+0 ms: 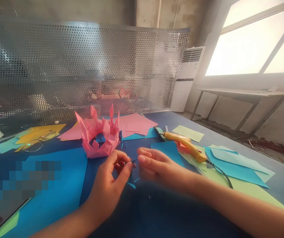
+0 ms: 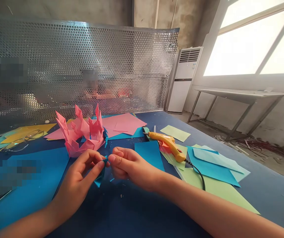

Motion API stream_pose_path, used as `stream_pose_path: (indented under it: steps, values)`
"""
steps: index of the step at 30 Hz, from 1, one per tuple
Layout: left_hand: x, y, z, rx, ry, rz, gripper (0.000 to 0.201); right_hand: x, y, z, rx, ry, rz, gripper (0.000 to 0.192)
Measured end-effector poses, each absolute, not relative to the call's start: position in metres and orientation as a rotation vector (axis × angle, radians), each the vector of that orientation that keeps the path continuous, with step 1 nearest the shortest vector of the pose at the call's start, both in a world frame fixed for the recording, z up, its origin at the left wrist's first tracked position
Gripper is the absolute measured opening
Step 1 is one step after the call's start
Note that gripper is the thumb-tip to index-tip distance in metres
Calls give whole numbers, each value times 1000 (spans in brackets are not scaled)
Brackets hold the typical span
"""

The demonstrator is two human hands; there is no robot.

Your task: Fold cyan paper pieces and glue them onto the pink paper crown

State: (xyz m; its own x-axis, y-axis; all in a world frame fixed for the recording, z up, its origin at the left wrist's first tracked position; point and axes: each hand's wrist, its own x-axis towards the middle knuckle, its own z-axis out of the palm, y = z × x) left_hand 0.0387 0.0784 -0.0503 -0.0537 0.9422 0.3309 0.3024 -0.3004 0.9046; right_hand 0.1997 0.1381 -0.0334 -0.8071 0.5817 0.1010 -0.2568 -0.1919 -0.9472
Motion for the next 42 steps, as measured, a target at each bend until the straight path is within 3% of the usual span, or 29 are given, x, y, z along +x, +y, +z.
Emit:
stream_pose_path:
  steps: [15,21,25,27,30,33,39,42]
  values:
    - [38,78,-51,1592,1312,1403,12,203,134,-28,-333,-1487,2168,31]
    - [37,80,-50,1506,1371,1383,15,203,146,-24,-532,-1566,1688,22]
    - [37,81,-51,1466,1347,1398,15,205,153,-25,-816,-1742,1232,40]
    - [36,81,-52,1438,1347,1404,16,206,154,-26,-866,-1820,1074,40]
    - [36,83,-52,1400,1339,1406,16,206,151,-26,-819,-1841,982,38]
    - [35,86,-53,1372,1291,1435,13,207,147,-26,-704,-1830,1067,21]
    - [34,92,-56,1221,1229,1577,13,206,145,-27,-712,-2004,1004,35]
    - [32,94,-57,1186,1241,1570,15,205,146,-25,-734,-2089,899,11]
